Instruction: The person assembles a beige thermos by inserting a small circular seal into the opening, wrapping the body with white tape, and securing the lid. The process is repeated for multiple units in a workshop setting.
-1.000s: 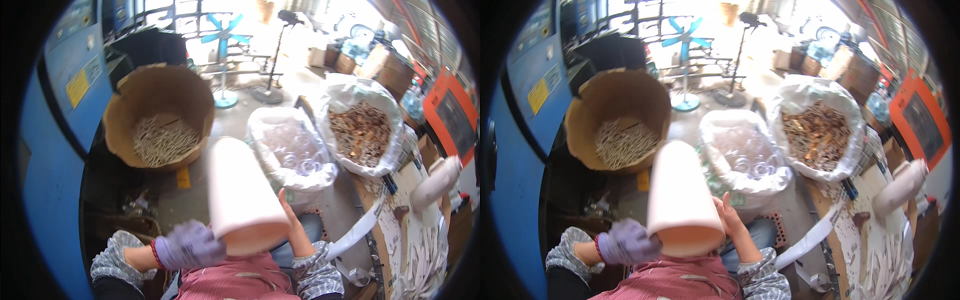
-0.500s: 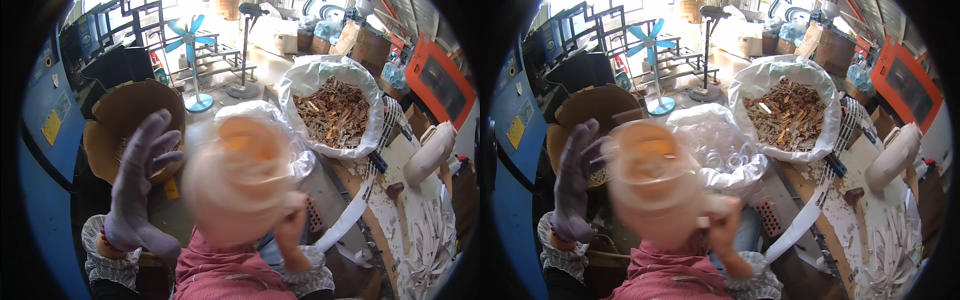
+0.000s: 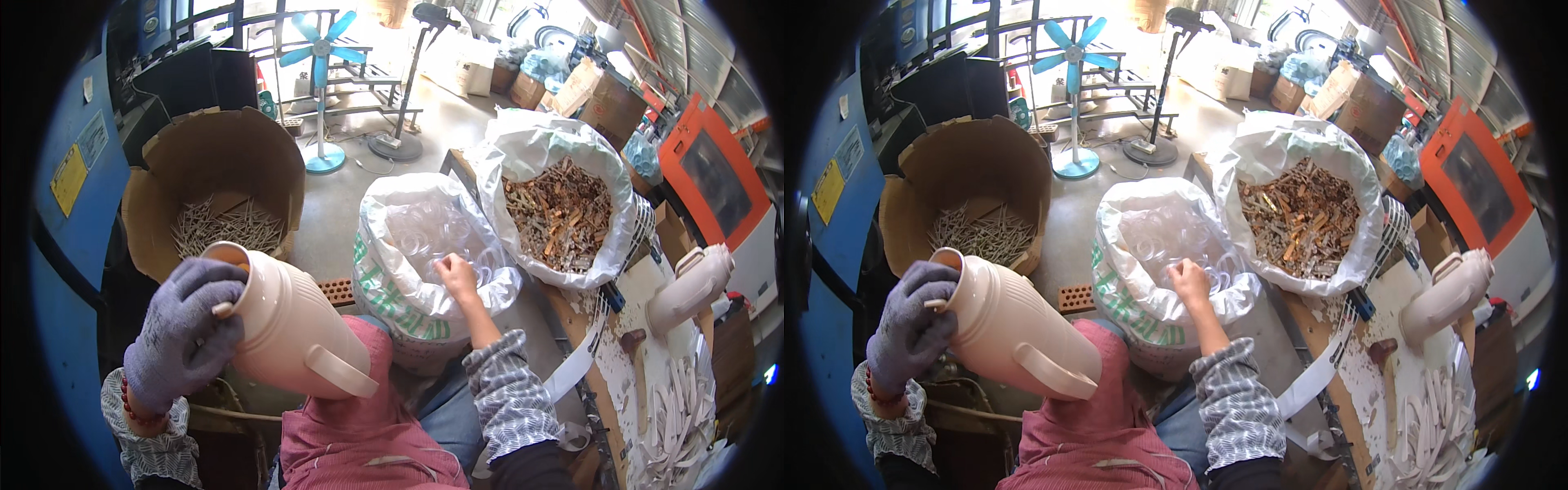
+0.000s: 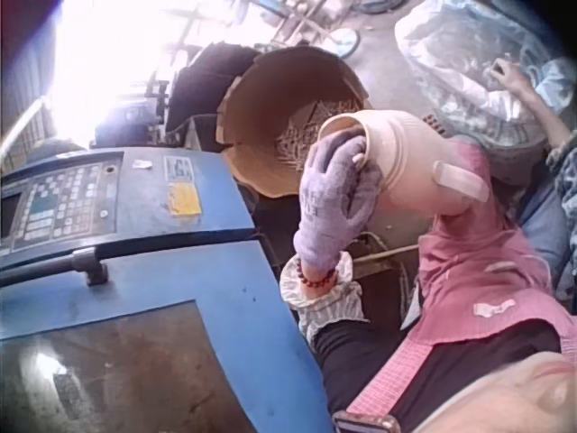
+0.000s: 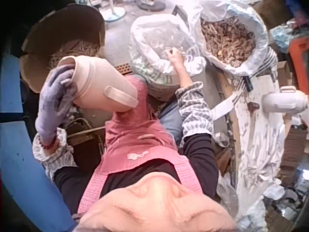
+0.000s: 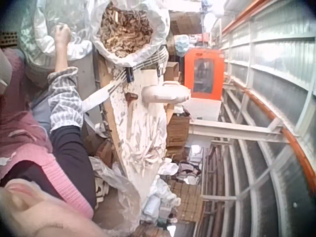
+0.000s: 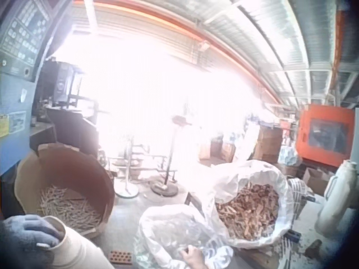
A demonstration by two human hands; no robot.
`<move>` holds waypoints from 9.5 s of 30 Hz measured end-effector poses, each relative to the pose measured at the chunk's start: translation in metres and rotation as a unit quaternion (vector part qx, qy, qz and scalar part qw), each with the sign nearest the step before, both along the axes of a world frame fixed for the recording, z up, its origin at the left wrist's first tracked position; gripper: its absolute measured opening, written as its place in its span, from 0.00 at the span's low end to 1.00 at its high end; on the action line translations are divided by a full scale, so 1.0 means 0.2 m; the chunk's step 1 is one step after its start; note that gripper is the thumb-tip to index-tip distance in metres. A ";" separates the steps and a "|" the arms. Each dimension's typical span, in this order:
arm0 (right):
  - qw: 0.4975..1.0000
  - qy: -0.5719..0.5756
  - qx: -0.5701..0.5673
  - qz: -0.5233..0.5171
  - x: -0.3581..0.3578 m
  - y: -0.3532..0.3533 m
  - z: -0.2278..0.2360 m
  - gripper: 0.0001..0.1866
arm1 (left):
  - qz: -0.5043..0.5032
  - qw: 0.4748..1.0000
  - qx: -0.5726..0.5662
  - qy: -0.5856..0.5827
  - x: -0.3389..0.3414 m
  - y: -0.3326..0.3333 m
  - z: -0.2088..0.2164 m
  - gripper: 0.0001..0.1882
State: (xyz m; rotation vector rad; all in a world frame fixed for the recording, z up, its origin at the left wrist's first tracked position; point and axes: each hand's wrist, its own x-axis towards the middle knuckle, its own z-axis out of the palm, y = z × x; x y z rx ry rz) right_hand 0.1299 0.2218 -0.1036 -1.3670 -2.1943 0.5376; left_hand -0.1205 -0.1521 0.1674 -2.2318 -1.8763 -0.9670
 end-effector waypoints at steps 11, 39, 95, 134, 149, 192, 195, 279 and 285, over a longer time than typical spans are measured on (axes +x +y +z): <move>0.928 -0.067 0.301 0.211 -0.39 0.02 -0.01 0.10 | 0.037 0.997 0.060 -0.032 -0.21 -0.08 -0.09 0.09; 0.880 0.423 -0.070 0.204 0.77 -0.88 1.12 0.08 | -0.265 0.946 0.142 -0.121 1.09 0.97 -0.25 0.49; 0.988 0.061 0.134 -0.038 0.95 -0.80 0.50 0.05 | 0.092 0.955 -0.228 -0.168 0.31 1.09 -0.99 0.23; 0.901 0.170 0.049 0.395 0.10 -1.15 0.21 0.29 | -0.050 0.963 -0.213 0.154 0.46 0.85 -0.69 0.30; 0.970 0.012 0.127 -0.208 0.66 0.47 0.52 0.11 | -0.028 0.775 -0.306 -0.552 0.07 -0.15 -0.74 0.31; 0.941 -0.013 0.169 0.292 0.37 -1.10 0.49 0.14 | -0.198 0.801 -0.414 -0.384 0.44 0.48 -1.04 0.26; 0.935 -0.037 0.182 0.302 0.37 -1.13 0.44 0.16 | -0.187 0.707 -0.504 -0.459 0.42 0.49 -1.04 0.24; 0.874 0.173 0.094 0.444 0.37 -1.07 0.78 0.16 | -0.265 0.815 -0.236 -0.458 0.62 0.39 -0.66 0.32; 0.883 0.104 -0.214 0.405 0.42 -1.12 0.73 0.12 | -0.274 0.927 -0.143 -0.214 0.48 0.19 -0.68 0.41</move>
